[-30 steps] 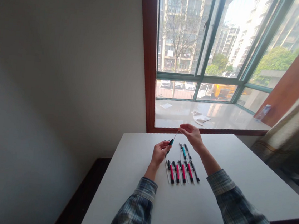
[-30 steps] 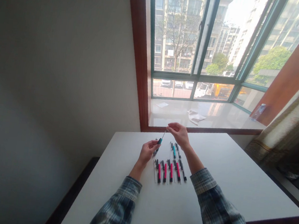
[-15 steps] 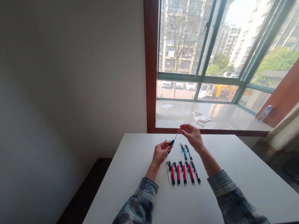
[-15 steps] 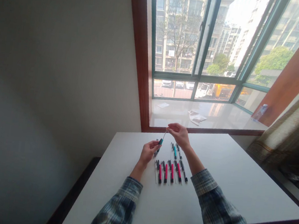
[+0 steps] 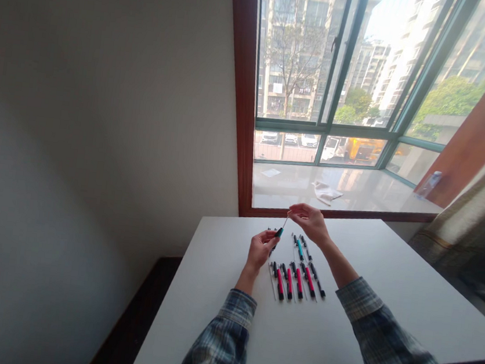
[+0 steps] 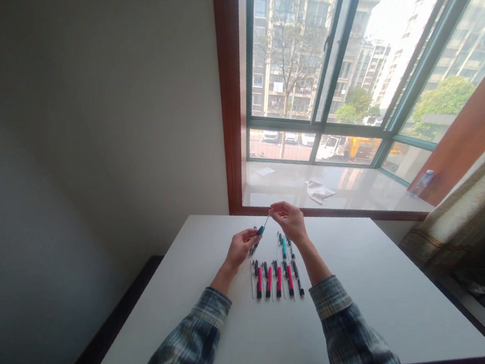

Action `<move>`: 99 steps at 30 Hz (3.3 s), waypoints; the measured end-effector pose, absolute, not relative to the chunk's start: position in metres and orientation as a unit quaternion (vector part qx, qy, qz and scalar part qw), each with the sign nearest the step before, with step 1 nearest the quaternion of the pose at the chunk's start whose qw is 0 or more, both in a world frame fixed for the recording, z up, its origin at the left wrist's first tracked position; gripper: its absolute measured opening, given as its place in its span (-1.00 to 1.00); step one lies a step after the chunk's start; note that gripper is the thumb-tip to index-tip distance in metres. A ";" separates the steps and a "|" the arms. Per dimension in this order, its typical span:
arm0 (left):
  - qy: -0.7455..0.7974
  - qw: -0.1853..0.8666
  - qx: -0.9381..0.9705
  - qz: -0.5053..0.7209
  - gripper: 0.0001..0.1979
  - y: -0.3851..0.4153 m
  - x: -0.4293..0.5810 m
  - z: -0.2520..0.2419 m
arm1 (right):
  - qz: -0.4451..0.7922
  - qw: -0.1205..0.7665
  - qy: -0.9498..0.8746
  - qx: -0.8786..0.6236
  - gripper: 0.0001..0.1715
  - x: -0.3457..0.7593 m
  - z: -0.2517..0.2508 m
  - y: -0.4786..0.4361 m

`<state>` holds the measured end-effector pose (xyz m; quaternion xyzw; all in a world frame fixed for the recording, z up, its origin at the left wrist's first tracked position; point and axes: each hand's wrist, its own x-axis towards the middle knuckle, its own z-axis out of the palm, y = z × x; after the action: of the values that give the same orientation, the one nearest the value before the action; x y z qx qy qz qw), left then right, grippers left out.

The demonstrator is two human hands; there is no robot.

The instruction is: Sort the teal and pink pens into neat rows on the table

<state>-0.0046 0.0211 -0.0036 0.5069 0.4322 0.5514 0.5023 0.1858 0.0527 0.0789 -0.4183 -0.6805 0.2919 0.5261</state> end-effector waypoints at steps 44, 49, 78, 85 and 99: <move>0.510 0.218 0.635 0.538 -0.90 0.018 -0.003 -0.004 | 0.411 0.542 -0.570 -0.461 -0.41 0.253 0.000 0.039; 0.512 0.194 0.666 0.507 -0.88 0.016 0.001 -0.005 | 0.451 0.576 -0.505 -0.458 -0.43 0.252 -0.020 0.027; 0.513 0.127 0.738 0.420 -0.86 0.011 0.017 0.001 | 0.487 0.561 -0.534 -0.403 -0.55 0.252 -0.029 0.023; 0.500 0.129 0.750 0.414 -0.85 0.009 0.021 0.002 | 0.503 0.552 -0.539 -0.390 -0.55 0.249 -0.027 0.021; 0.482 0.131 0.762 0.413 -0.81 0.008 0.023 0.005 | 0.389 0.506 -0.626 -0.448 -0.49 0.250 -0.028 0.020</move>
<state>0.0229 0.0080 0.0047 0.7617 0.4816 0.4132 0.1307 0.2497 0.0196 -0.0280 -0.4483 -0.6262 0.3890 0.5056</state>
